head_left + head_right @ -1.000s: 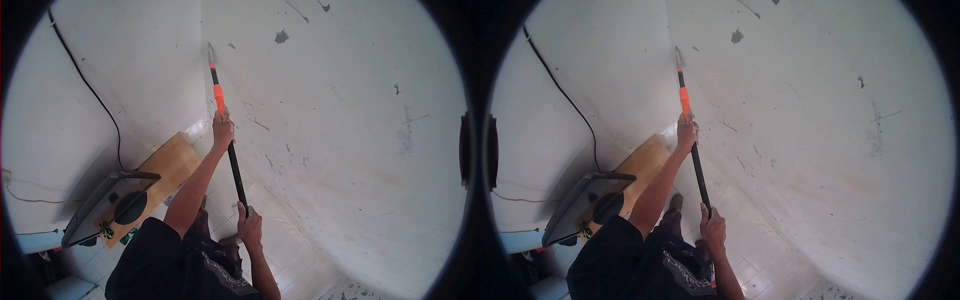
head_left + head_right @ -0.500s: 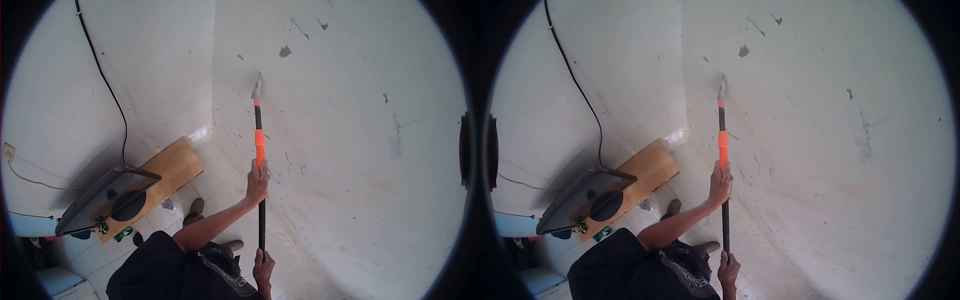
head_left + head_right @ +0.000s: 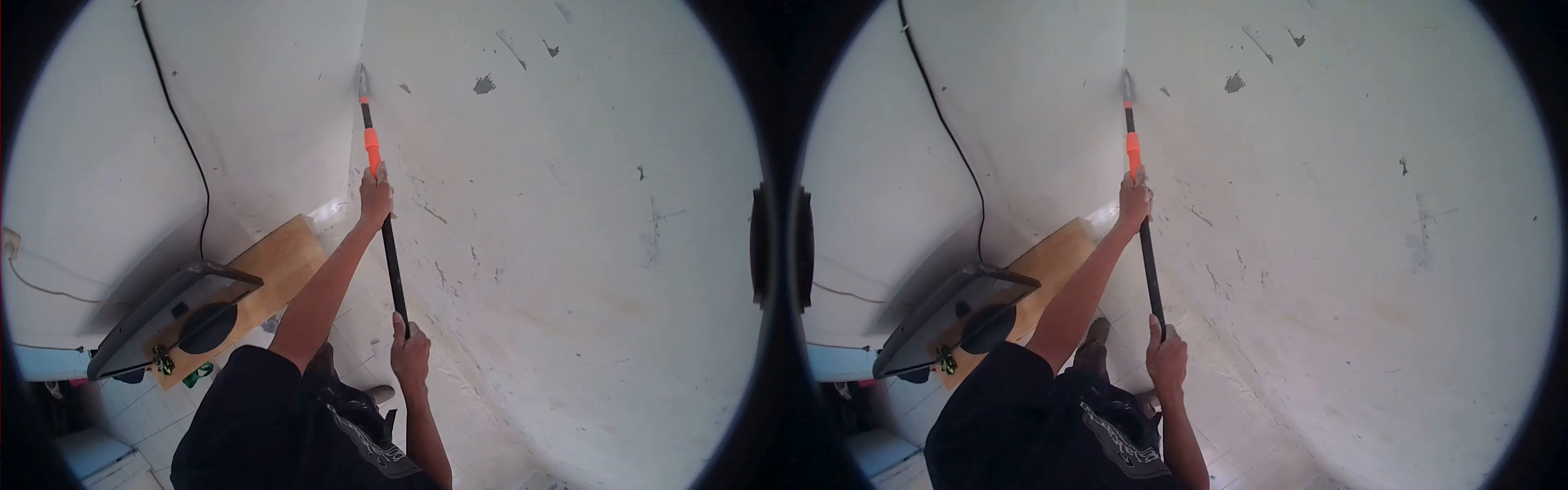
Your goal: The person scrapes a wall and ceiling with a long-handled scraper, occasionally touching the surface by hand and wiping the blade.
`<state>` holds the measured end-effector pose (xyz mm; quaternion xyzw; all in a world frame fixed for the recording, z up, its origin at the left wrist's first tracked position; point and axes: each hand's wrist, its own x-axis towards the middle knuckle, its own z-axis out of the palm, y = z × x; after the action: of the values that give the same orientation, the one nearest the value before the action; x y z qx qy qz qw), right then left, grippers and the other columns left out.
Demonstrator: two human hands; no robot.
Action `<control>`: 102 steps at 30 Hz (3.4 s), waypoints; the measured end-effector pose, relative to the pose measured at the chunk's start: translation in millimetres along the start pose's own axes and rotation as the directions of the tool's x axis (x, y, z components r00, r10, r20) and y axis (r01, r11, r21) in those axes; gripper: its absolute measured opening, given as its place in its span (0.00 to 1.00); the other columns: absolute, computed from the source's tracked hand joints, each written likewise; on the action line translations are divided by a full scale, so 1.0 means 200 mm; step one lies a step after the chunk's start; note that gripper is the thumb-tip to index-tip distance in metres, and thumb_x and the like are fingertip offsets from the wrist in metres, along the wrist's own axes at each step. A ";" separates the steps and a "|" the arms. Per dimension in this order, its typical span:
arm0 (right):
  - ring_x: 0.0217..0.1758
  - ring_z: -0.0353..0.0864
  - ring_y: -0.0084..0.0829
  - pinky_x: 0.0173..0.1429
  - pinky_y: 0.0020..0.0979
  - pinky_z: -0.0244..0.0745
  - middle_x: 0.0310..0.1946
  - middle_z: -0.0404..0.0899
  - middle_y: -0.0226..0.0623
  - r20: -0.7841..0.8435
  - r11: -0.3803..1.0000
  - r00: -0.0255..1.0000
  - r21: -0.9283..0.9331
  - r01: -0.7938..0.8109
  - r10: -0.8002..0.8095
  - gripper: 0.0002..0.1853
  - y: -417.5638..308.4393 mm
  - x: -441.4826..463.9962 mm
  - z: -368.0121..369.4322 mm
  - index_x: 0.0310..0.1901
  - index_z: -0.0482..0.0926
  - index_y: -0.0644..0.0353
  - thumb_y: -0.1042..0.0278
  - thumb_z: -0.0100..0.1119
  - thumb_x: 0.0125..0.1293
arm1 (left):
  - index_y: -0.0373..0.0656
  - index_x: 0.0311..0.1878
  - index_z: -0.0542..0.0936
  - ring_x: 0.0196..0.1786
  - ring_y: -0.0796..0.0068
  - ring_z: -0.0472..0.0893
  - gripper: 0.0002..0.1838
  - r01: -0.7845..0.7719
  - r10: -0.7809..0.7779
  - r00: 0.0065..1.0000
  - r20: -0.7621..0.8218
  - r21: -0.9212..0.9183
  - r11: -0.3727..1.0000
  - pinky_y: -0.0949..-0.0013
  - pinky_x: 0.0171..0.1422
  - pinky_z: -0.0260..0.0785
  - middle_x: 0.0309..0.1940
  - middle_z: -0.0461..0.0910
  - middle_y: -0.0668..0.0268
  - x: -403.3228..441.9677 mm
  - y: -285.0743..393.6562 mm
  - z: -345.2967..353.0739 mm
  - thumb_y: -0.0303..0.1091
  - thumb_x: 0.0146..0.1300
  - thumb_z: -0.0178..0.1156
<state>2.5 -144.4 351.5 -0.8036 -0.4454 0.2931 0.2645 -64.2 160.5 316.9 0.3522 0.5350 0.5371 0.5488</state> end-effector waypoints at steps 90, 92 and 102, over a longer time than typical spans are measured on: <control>0.30 0.82 0.65 0.35 0.57 0.74 0.23 0.80 0.60 -0.014 0.945 0.979 -0.257 -0.202 0.205 0.27 0.70 -0.25 0.01 0.31 0.79 0.65 0.45 0.56 0.77 | 0.41 0.44 0.70 0.14 0.80 0.68 0.18 0.137 -0.134 0.990 -0.039 0.068 0.988 0.69 0.17 0.63 0.17 0.67 0.70 -0.46 -0.91 0.14 0.49 0.82 0.48; 0.40 0.85 0.67 0.46 0.61 0.79 0.31 0.84 0.63 0.073 0.922 0.951 -0.277 -0.271 0.301 0.33 0.36 -0.04 0.00 0.36 0.81 0.65 0.36 0.49 0.77 | 0.44 0.41 0.69 0.11 0.77 0.67 0.20 0.231 -0.231 0.973 0.003 -0.061 0.971 0.67 0.10 0.64 0.16 0.66 0.71 -0.20 -0.75 0.06 0.52 0.81 0.48; 0.34 0.82 0.64 0.39 0.55 0.72 0.26 0.81 0.60 -0.006 0.891 0.922 -0.254 -0.375 0.387 0.32 0.47 -0.28 -0.17 0.31 0.80 0.66 0.38 0.54 0.77 | 0.41 0.46 0.69 0.13 0.72 0.72 0.21 0.185 -0.185 0.983 -0.014 0.017 0.983 0.64 0.12 0.67 0.19 0.71 0.67 -0.53 -0.94 0.17 0.53 0.82 0.48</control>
<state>53.7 -242.3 323.6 -0.8953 -0.3185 0.2987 0.0883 23.8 31.3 164.7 0.3029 0.5737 0.4811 0.5896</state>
